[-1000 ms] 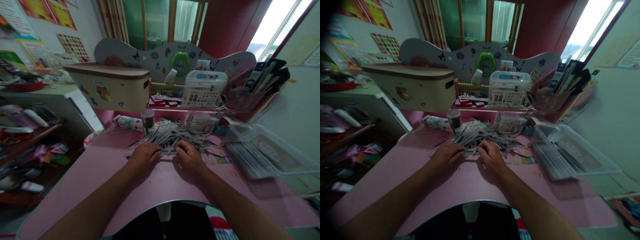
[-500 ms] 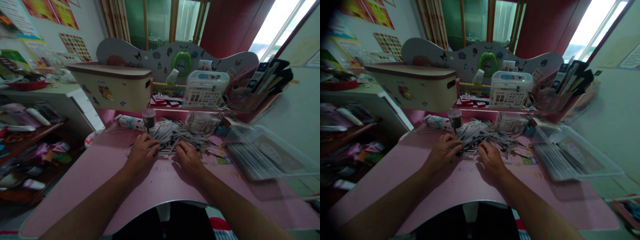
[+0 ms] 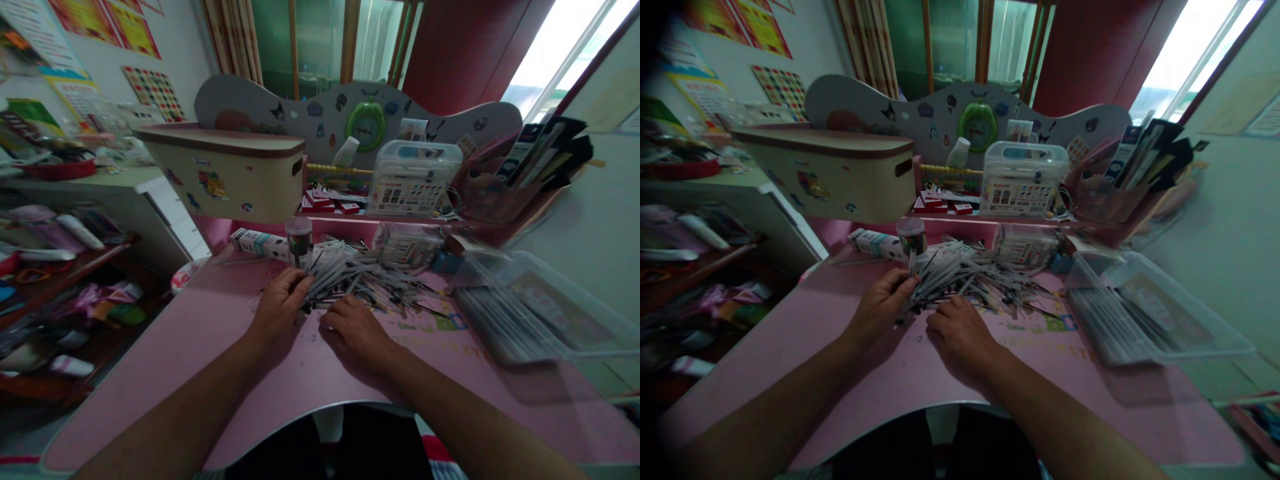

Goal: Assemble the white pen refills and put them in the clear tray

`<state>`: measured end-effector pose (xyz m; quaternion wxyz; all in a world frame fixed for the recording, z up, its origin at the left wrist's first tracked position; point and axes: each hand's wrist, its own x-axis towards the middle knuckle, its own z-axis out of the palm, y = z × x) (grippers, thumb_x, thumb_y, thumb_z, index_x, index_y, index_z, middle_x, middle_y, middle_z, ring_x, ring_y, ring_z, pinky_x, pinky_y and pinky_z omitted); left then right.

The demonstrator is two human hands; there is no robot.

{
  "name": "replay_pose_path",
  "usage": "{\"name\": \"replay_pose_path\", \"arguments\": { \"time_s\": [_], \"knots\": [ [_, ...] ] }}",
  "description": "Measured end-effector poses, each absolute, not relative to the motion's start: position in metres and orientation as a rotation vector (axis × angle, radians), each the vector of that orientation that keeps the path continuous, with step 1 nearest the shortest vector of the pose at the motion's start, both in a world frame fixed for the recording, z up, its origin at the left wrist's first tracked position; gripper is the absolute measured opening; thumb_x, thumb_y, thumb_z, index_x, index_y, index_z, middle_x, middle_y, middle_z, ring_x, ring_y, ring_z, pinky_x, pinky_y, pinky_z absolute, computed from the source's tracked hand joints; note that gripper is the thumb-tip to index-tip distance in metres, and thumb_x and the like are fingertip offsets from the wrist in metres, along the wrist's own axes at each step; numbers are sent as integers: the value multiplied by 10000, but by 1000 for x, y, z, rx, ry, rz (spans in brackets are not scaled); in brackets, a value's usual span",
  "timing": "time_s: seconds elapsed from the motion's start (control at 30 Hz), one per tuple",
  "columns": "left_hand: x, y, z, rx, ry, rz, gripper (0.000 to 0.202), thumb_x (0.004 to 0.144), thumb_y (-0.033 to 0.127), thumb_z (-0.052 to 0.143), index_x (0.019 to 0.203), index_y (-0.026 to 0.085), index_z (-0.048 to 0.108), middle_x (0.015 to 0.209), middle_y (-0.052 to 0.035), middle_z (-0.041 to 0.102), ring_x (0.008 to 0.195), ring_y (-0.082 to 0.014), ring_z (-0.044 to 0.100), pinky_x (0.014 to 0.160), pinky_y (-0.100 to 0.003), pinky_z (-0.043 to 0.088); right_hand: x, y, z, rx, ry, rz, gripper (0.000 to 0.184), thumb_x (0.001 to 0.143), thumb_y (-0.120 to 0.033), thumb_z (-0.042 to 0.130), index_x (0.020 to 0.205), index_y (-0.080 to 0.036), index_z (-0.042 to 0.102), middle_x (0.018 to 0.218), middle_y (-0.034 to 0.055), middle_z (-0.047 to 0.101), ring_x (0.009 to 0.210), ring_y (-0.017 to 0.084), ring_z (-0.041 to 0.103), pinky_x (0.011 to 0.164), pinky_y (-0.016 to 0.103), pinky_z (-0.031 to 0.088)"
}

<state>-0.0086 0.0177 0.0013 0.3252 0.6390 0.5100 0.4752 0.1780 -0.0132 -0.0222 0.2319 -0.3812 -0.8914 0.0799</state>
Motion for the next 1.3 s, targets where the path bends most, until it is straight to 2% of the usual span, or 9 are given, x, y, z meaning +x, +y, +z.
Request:
{"name": "replay_pose_path", "arguments": {
  "time_s": [0.1, 0.23, 0.37, 0.47, 0.6, 0.7, 0.83, 0.97, 1.3],
  "knots": [
    [-4, 13, 4, 1452, 1253, 1242, 213, 880, 383, 622, 891, 177, 674, 811, -11, 656, 712, -152, 589, 640, -264, 469, 176, -13, -27, -1057, -2436, 205, 79, 952, -224, 639, 905, -191, 693, 927, 62, 653, 941, 219, 510, 825, 355, 380],
    [0, 13, 4, 1147, 1139, 1221, 262, 796, 407, 699, 918, 197, 603, 689, 52, 565, 495, -95, 474, 453, -220, 394, 173, -12, -32, -1050, -2453, 187, 158, 963, -216, 614, 817, -187, 666, 866, 60, 628, 897, 213, 504, 814, 355, 383],
    [-5, 22, -2, 1117, 1069, 1268, 285, 727, 350, 759, 876, 195, 571, 672, 57, 576, 523, -83, 501, 479, -196, 400, 174, -14, -29, -1132, -2355, 292, 79, 953, -158, 592, 944, -177, 668, 962, 80, 647, 939, 220, 520, 841, 355, 406],
    [-9, 26, -6, 1021, 1062, 1255, 300, 722, 335, 766, 868, 204, 538, 675, 52, 615, 510, -88, 536, 481, -199, 434, 177, -15, -24, -1220, -2217, 401, 123, 905, -108, 597, 981, -182, 660, 1004, 79, 640, 962, 220, 527, 839, 347, 405],
    [-10, 26, -6, 845, 1037, 1229, 306, 724, 298, 775, 868, 203, 522, 675, 44, 648, 508, -99, 586, 471, -199, 487, 182, -15, -16, -1301, -1997, 566, 101, 839, -93, 599, 832, -190, 571, 872, 37, 608, 816, 180, 525, 715, 305, 369],
    [-8, 25, -4, 789, 1031, 1240, 275, 735, 237, 779, 851, 187, 535, 715, 15, 693, 600, -112, 673, 515, -174, 522, 184, -15, -11, -1301, -1892, 720, 88, 870, -122, 543, 843, -205, 527, 753, -5, 580, 700, 154, 506, 641, 288, 327],
    [-6, 24, -4, 768, 1031, 1218, 209, 784, 220, 755, 878, 173, 575, 759, -25, 737, 630, -124, 708, 519, -168, 539, 183, -17, -9, -1235, -1818, 887, 93, 917, -148, 484, 859, -215, 510, 697, -33, 541, 640, 135, 489, 600, 274, 316],
    [-4, 24, -4, 780, 1017, 1182, 153, 813, 214, 739, 861, 161, 603, 775, -38, 751, 634, -113, 704, 542, -166, 555, 182, -18, -11, -1193, -1772, 931, 93, 907, -141, 505, 854, -214, 527, 723, -40, 535, 665, 123, 492, 607, 256, 326],
    [1, 16, -6, 761, 965, 1120, 260, 748, 248, 828, 861, 169, 607, 740, -34, 750, 568, -128, 688, 508, -198, 558, 183, -13, -15, -1170, -1652, 1146, 152, 909, -176, 513, 925, -183, 664, 834, 6, 661, 741, 137, 570, 652, 235, 400]
  ]
}}
